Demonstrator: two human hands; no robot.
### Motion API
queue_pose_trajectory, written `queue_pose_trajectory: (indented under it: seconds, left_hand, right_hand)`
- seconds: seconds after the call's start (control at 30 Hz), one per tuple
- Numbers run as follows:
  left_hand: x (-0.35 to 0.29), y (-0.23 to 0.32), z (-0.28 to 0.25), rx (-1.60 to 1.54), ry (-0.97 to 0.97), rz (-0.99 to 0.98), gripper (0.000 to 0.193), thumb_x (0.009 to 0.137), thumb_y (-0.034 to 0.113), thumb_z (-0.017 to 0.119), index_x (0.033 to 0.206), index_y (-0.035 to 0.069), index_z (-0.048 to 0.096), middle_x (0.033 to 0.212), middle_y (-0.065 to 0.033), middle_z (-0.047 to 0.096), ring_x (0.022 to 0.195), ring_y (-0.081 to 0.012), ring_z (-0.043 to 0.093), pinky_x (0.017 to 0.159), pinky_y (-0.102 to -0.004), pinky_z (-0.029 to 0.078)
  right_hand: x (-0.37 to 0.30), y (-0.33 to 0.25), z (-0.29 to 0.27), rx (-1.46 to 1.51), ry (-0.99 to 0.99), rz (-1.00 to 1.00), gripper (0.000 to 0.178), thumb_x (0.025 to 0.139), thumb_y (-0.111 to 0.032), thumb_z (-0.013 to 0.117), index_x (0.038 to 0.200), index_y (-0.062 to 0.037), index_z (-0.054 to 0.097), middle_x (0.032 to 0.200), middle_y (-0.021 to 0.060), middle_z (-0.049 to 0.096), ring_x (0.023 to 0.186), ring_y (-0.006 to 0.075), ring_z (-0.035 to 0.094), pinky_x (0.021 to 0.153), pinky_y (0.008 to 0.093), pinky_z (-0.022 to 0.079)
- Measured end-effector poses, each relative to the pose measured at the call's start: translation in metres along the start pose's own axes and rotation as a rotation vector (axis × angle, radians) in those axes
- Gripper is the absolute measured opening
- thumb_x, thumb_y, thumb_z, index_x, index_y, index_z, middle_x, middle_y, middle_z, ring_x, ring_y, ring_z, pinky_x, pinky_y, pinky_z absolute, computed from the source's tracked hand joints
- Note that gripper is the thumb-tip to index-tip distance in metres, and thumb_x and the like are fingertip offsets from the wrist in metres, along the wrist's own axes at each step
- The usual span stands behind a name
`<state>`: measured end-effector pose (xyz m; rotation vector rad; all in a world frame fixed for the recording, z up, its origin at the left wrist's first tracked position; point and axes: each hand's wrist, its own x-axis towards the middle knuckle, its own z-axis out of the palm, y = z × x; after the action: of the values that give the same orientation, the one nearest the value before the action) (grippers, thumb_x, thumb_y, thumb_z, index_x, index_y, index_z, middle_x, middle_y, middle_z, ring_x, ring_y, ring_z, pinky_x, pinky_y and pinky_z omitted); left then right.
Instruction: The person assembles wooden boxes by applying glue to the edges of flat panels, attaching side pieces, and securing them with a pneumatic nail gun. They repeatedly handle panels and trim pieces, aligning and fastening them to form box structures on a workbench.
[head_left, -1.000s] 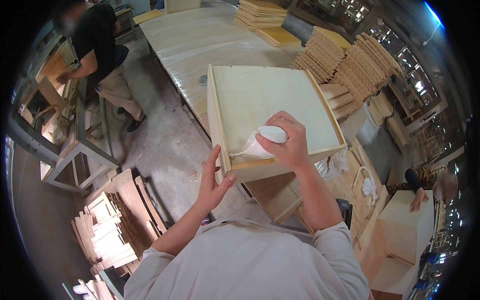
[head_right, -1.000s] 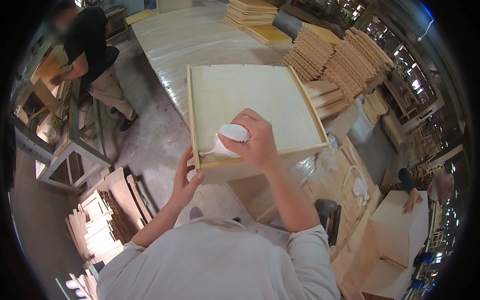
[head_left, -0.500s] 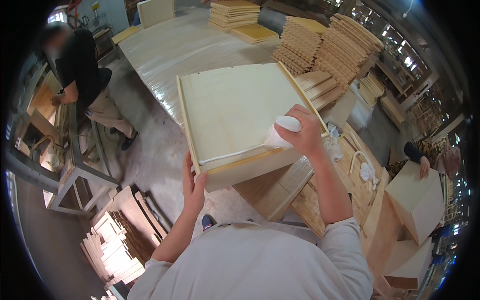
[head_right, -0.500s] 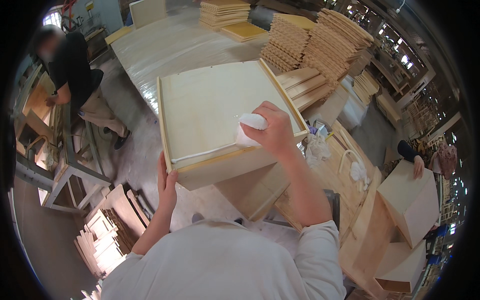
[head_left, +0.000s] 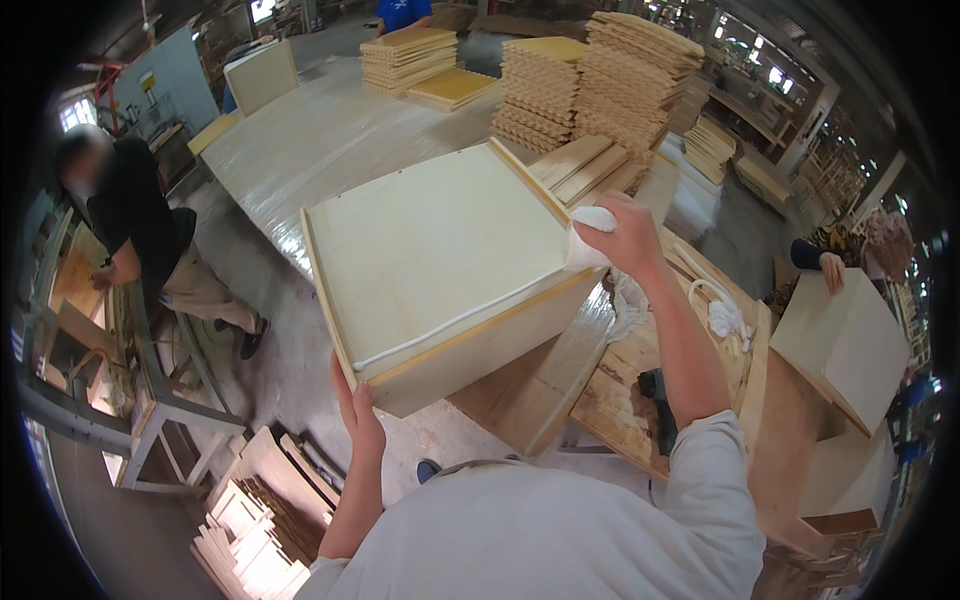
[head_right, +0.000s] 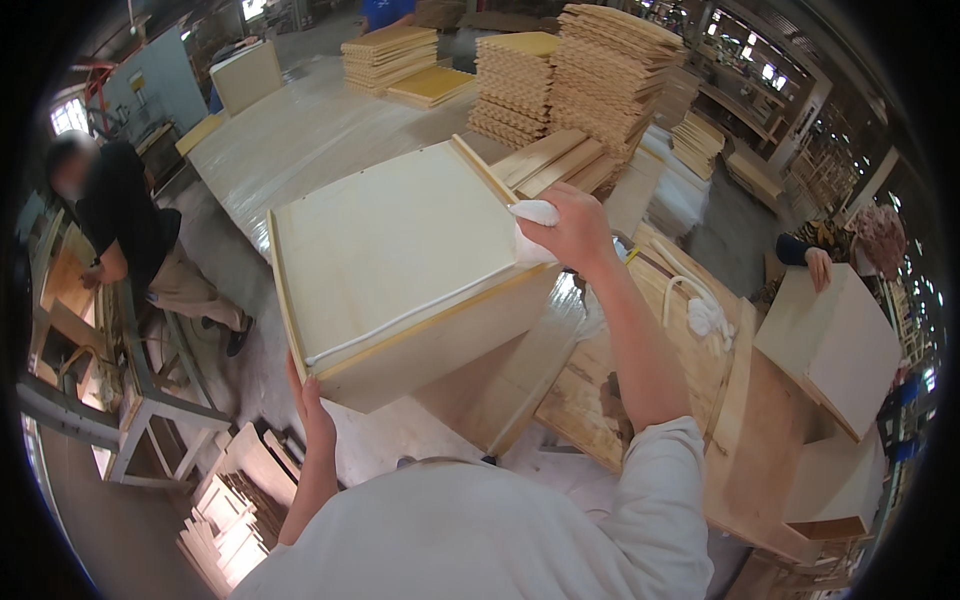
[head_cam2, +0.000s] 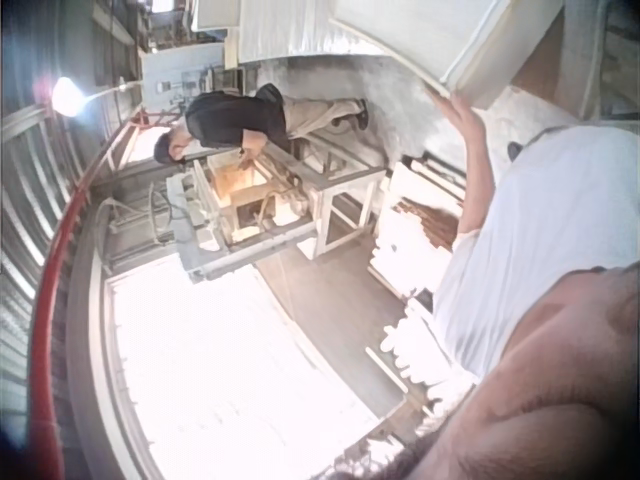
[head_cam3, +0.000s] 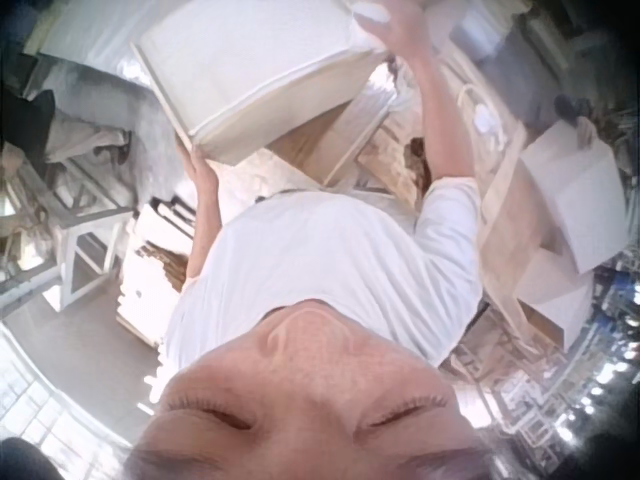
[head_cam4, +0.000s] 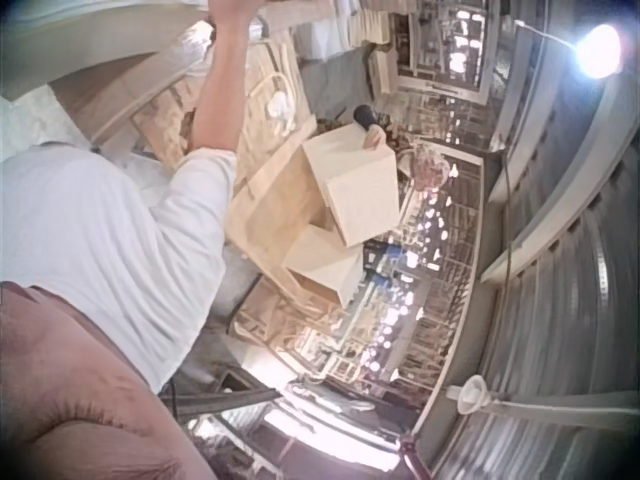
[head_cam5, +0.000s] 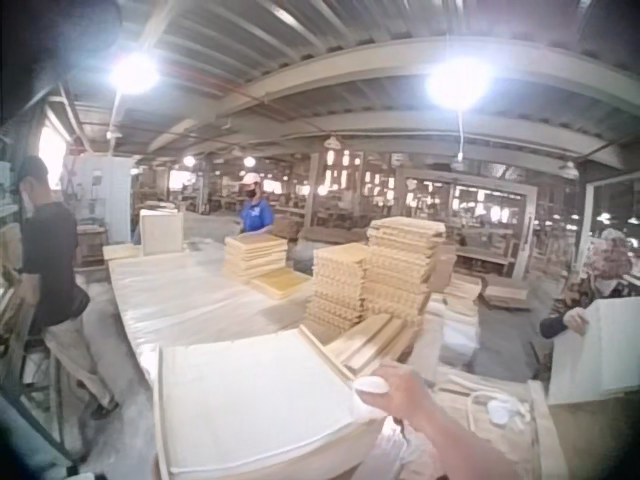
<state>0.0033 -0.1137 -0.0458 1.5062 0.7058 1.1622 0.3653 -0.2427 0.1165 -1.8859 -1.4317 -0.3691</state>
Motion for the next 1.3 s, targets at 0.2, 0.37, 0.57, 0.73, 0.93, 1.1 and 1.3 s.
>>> queue_pose_trajectory:
  seconds: [0.2, 0.37, 0.57, 0.73, 0.93, 1.1, 1.3]
  left_hand:
    - [0.000, 0.001, 0.002, 0.018, 0.030, -0.014, 0.065, 0.092, 0.029, 0.043, 0.146, -0.002, 0.020, 0.148, -0.0178, 0.028, 0.137, -0.0272, 0.027, 0.112, -0.0389, 0.020]
    - [0.000, -0.001, 0.002, -0.029, 0.025, -0.019, 0.065, 0.093, 0.029, 0.042, 0.146, -0.001, 0.020, 0.148, -0.0172, 0.027, 0.137, -0.0272, 0.027, 0.112, -0.0392, 0.019]
    - [0.001, -0.004, -0.001, 0.007, 0.017, -0.020, 0.064, 0.093, 0.028, 0.042, 0.146, 0.000, 0.021, 0.149, -0.0170, 0.027, 0.138, -0.0268, 0.026, 0.112, -0.0390, 0.018]
    - [-0.001, -0.007, -0.009, 0.064, 0.029, -0.042, 0.062, 0.094, 0.027, 0.041, 0.147, 0.001, 0.021, 0.149, -0.0170, 0.027, 0.137, -0.0263, 0.026, 0.112, -0.0386, 0.017]
    - [0.000, -0.013, -0.012, -0.029, 0.016, -0.129, 0.062, 0.094, 0.026, 0.039, 0.148, 0.004, 0.019, 0.147, -0.0163, 0.028, 0.135, -0.0253, 0.029, 0.112, -0.0373, 0.019]
    - [0.002, -0.006, -0.007, -0.023, 0.046, -0.141, 0.060, 0.094, 0.029, 0.037, 0.147, 0.006, 0.022, 0.143, -0.0143, 0.034, 0.130, -0.0241, 0.036, 0.109, -0.0368, 0.025]
    - [0.001, 0.004, -0.006, -0.008, 0.057, -0.159, 0.056, 0.094, 0.037, 0.041, 0.142, 0.010, 0.031, 0.135, -0.0103, 0.043, 0.124, -0.0218, 0.044, 0.105, -0.0352, 0.032]
  right_hand:
    - [0.003, 0.024, -0.015, -0.139, -0.010, 0.035, 0.028, 0.071, -0.025, 0.073, 0.086, -0.0012, 0.067, 0.079, 0.0121, 0.062, 0.075, 0.0316, 0.061, 0.067, 0.0367, 0.048]
    - [0.004, 0.031, -0.018, -0.197, 0.014, -0.008, 0.026, 0.069, -0.024, 0.073, 0.085, -0.0046, 0.068, 0.081, 0.0108, 0.062, 0.076, 0.0303, 0.062, 0.067, 0.0368, 0.050]
    - [0.008, 0.022, -0.026, -0.378, -0.172, -0.408, 0.023, 0.063, -0.028, 0.075, 0.080, -0.0148, 0.067, 0.084, 0.0014, 0.057, 0.082, 0.0232, 0.060, 0.068, 0.0373, 0.050]
    - [-0.008, 0.033, -0.044, -0.378, -0.062, -0.410, 0.024, 0.064, -0.027, 0.077, 0.083, -0.0140, 0.068, 0.093, 0.0020, 0.061, 0.088, 0.0201, 0.061, 0.070, 0.0357, 0.051]
    - [-0.098, 0.121, 0.011, 1.218, 0.603, 0.933, 0.040, 0.087, -0.039, 0.061, 0.110, -0.0066, 0.060, 0.102, 0.0051, 0.064, 0.086, 0.0172, 0.063, 0.064, 0.0297, 0.053]
    - [-0.186, 0.142, 0.102, 2.213, 0.690, 1.195, 0.046, 0.089, -0.046, 0.043, 0.118, -0.0110, 0.056, 0.107, 0.0080, 0.062, 0.093, 0.0264, 0.062, 0.050, 0.0272, 0.051]
    - [-0.201, 0.148, 0.156, 2.264, 0.890, 1.132, 0.045, 0.090, -0.045, 0.041, 0.121, -0.0152, 0.053, 0.114, 0.0075, 0.059, 0.102, 0.0285, 0.060, 0.052, 0.0287, 0.052]
